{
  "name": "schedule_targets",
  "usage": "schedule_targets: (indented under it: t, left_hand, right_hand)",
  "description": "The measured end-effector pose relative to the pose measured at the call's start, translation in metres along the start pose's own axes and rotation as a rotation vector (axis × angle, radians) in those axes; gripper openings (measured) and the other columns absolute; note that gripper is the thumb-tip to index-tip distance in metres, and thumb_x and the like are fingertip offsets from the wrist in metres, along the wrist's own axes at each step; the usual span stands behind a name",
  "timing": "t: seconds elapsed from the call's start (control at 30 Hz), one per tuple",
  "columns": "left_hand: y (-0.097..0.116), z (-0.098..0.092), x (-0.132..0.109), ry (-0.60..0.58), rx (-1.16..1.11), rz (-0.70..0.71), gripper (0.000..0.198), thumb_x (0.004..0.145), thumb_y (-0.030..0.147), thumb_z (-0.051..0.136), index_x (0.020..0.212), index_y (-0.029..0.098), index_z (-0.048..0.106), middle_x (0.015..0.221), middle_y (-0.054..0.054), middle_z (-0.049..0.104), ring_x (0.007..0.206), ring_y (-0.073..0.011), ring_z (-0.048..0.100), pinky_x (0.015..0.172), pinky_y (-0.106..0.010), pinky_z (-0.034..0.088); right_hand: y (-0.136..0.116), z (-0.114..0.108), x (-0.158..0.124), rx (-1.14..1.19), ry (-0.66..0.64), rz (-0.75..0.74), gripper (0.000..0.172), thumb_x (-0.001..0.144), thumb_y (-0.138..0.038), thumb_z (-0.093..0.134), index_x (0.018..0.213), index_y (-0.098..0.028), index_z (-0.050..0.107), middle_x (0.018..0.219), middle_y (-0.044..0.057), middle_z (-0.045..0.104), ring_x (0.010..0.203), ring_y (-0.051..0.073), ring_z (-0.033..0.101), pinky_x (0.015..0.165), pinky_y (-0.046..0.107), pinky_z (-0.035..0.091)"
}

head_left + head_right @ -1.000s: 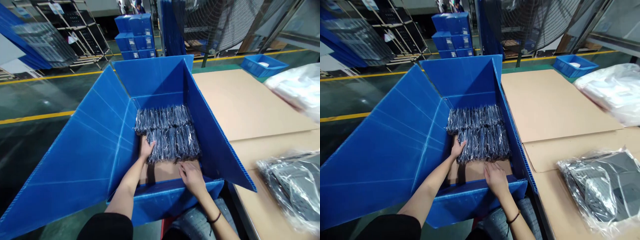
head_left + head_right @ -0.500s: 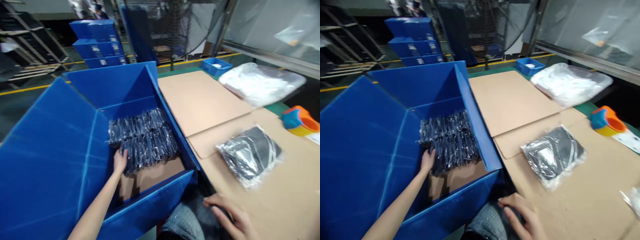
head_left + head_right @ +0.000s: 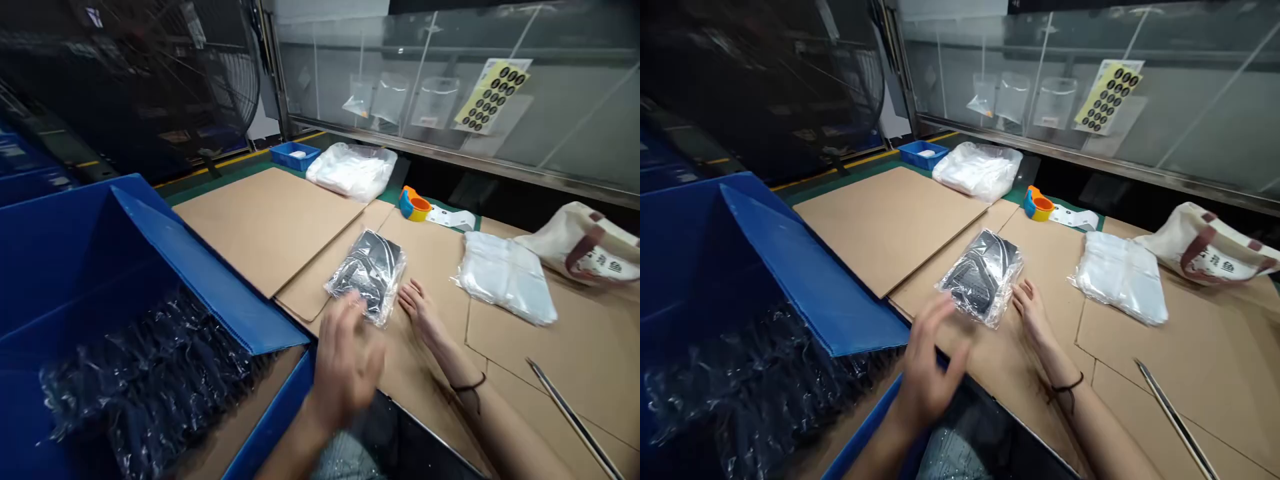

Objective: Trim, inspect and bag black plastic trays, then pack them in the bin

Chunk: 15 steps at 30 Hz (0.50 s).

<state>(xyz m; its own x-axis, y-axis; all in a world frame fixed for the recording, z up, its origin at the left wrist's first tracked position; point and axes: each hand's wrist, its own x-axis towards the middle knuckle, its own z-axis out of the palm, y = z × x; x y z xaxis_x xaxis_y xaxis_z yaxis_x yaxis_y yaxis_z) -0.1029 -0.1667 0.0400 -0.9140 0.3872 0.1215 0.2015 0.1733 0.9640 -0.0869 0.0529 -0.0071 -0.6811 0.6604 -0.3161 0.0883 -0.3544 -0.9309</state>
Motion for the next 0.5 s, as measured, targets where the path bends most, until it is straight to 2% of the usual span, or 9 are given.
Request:
schedule_targets:
  t: [0.07,0.1,0.13,0.17,0.2,0.23,0.3,0.37,0.5]
  left_hand:
    - [0.026,0.028,0.072,0.009,0.195,0.079,0.068,0.08,0.048,0.06,0.138,0.019,0.042,0.155,-0.012,0.028,0.146,-0.038,0.008,0.12,-0.055,0.014]
    - [0.032,0.035,0.105,0.029,0.24,0.014,0.07,0.08,0.043,0.064,0.138,0.012,0.04,0.155,-0.018,0.025,0.145,-0.0413,0.006,0.119,-0.055,0.014]
    - [0.034,0.039,0.134,0.003,0.243,-0.121,0.071,0.077,0.041,0.069,0.134,0.006,0.044,0.151,-0.025,0.029,0.144,-0.0458,0.008,0.117,-0.057,0.014]
    - [0.031,0.04,0.158,-0.121,0.212,-0.295,0.07,0.073,0.04,0.074,0.127,0.002,0.049,0.146,-0.03,0.036,0.141,-0.0497,0.012,0.115,-0.058,0.014]
    - [0.027,0.041,0.175,-0.204,0.184,-0.356,0.065,0.07,0.041,0.077,0.115,-0.002,0.057,0.135,-0.033,0.048,0.136,-0.0541,0.024,0.111,-0.061,0.021]
    - [0.021,0.042,0.187,-0.258,0.159,-0.369,0.058,0.069,0.041,0.078,0.107,0.0,0.062,0.125,-0.032,0.057,0.13,-0.0533,0.036,0.108,-0.059,0.028]
    - [0.009,0.044,0.195,-0.367,0.094,-0.38,0.049,0.07,0.042,0.077,0.098,0.004,0.067,0.108,-0.025,0.068,0.114,-0.0465,0.055,0.1,-0.054,0.041]
    - [0.002,0.047,0.189,-0.441,0.031,-0.374,0.046,0.07,0.043,0.076,0.097,0.006,0.069,0.098,-0.02,0.072,0.099,-0.04,0.065,0.091,-0.05,0.049]
    - [-0.002,0.052,0.158,-0.407,-0.087,-0.297,0.059,0.076,0.048,0.069,0.122,0.012,0.056,0.117,-0.017,0.066,0.107,-0.0319,0.063,0.094,-0.044,0.05]
  right_hand:
    - [-0.005,0.003,0.004,0.03,-0.041,0.029,0.051,0.073,-0.043,0.067,0.115,-0.024,0.046,0.131,0.01,0.057,0.116,0.021,0.06,0.101,0.037,0.049]
    - [-0.007,0.004,0.006,0.045,-0.067,0.048,0.045,0.075,-0.042,0.066,0.112,-0.024,0.048,0.126,0.009,0.061,0.111,0.02,0.063,0.097,0.037,0.052]
    - [-0.01,0.005,0.007,0.057,-0.097,0.066,0.039,0.076,-0.041,0.065,0.108,-0.023,0.05,0.121,0.008,0.064,0.106,0.02,0.066,0.093,0.036,0.054]
    - [-0.013,0.006,0.008,0.067,-0.127,0.084,0.034,0.077,-0.04,0.064,0.104,-0.023,0.052,0.116,0.008,0.067,0.1,0.019,0.068,0.09,0.035,0.056]
    - [-0.015,0.008,0.01,0.073,-0.154,0.103,0.031,0.078,-0.039,0.064,0.101,-0.022,0.054,0.11,0.008,0.069,0.094,0.018,0.07,0.087,0.035,0.057]
    - [-0.017,0.01,0.013,0.075,-0.176,0.122,0.028,0.078,-0.039,0.064,0.099,-0.021,0.056,0.104,0.008,0.071,0.088,0.018,0.071,0.084,0.036,0.058]
    - [-0.021,0.017,0.018,0.068,-0.205,0.154,0.028,0.078,-0.039,0.065,0.095,-0.018,0.058,0.091,0.009,0.073,0.076,0.019,0.071,0.077,0.038,0.06]
    - [-0.024,0.025,0.021,0.059,-0.225,0.158,0.029,0.074,-0.038,0.07,0.091,-0.016,0.061,0.083,0.009,0.073,0.069,0.02,0.07,0.073,0.04,0.06]
    - [-0.03,0.028,0.012,0.101,-0.283,0.034,0.044,0.06,-0.028,0.081,0.098,-0.015,0.063,0.099,0.01,0.074,0.089,0.024,0.07,0.087,0.04,0.056]
